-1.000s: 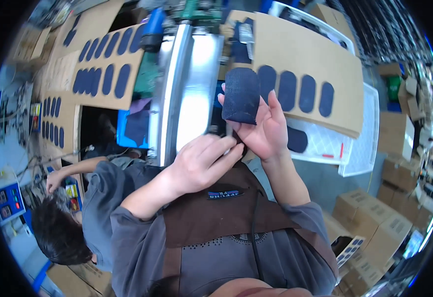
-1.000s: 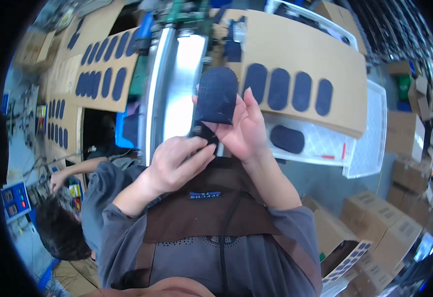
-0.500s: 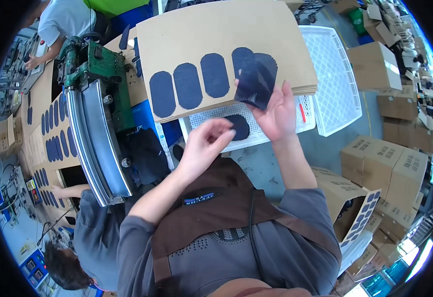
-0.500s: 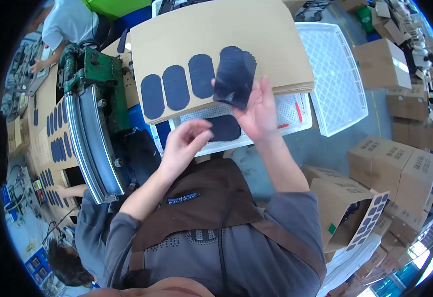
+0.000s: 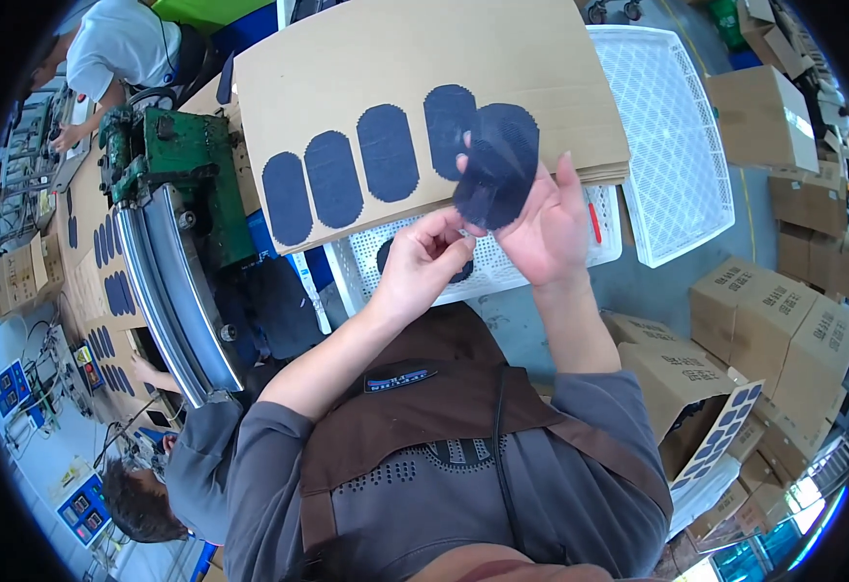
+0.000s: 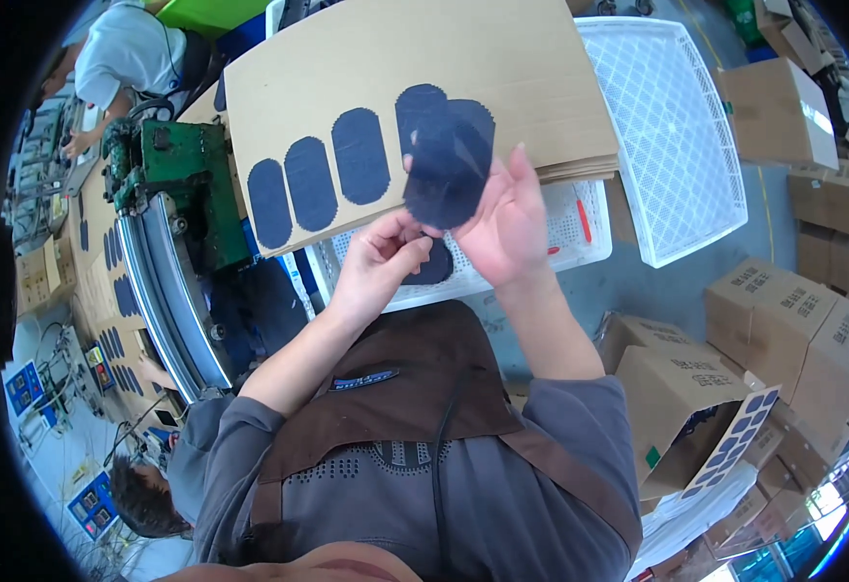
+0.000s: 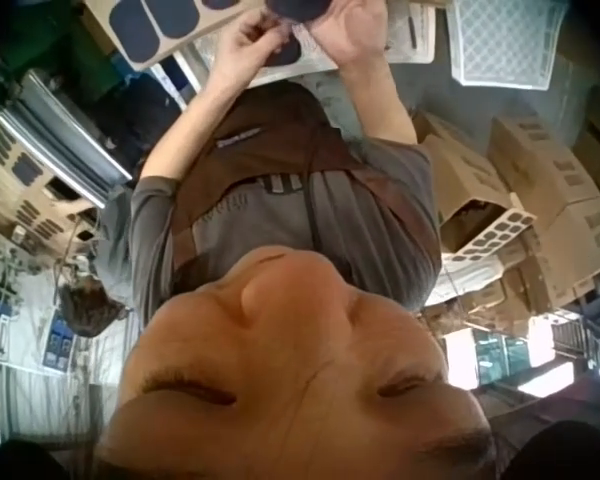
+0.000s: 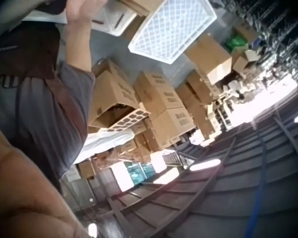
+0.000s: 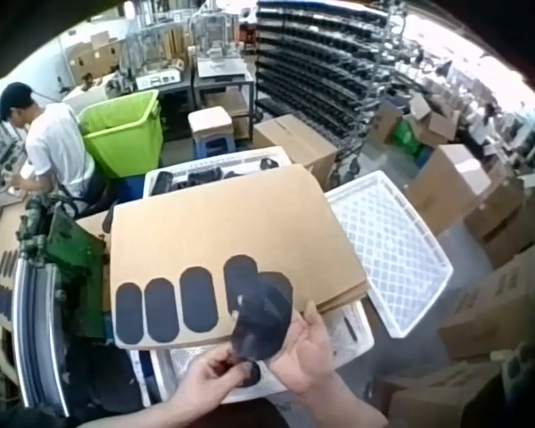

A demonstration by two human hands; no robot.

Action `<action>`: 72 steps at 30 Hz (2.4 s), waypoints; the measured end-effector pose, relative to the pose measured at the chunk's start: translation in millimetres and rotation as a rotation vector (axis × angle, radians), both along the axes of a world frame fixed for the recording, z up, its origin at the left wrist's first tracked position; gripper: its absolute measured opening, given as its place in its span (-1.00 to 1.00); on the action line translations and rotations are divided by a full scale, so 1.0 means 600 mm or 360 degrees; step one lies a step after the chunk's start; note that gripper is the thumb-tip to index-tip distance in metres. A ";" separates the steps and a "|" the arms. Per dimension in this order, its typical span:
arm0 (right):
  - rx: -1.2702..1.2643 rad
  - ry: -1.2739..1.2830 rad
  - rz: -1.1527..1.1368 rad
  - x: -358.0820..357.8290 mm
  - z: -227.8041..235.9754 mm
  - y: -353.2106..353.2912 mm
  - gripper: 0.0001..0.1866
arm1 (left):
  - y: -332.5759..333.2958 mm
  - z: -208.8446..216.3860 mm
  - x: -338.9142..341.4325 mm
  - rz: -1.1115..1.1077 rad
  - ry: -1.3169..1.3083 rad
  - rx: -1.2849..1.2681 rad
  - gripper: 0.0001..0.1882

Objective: Processing small fabric or foam components using a specialized machine and applying a liquid substance from a squeeze bottle.

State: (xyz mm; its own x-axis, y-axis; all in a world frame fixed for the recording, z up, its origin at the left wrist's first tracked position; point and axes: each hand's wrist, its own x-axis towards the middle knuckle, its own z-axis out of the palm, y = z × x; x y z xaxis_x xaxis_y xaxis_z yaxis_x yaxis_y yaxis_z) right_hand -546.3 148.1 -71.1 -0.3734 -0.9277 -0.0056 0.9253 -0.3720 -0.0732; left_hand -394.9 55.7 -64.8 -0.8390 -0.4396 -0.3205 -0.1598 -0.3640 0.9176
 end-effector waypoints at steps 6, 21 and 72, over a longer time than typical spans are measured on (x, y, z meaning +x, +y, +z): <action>0.1006 0.0624 -0.0364 -0.112 0.005 -0.001 -0.31 | 0.014 -0.019 0.021 0.0027 -0.0055 -0.0085 -0.76; 0.1805 0.2133 -0.0259 -0.177 -0.081 -0.033 -0.42 | 0.007 -0.095 0.124 -0.0096 -0.0429 -0.1193 -0.76; 0.1273 0.2121 0.0468 0.355 0.059 -0.386 -0.70 | -0.384 0.122 0.503 0.1198 -0.0338 -0.1287 -0.78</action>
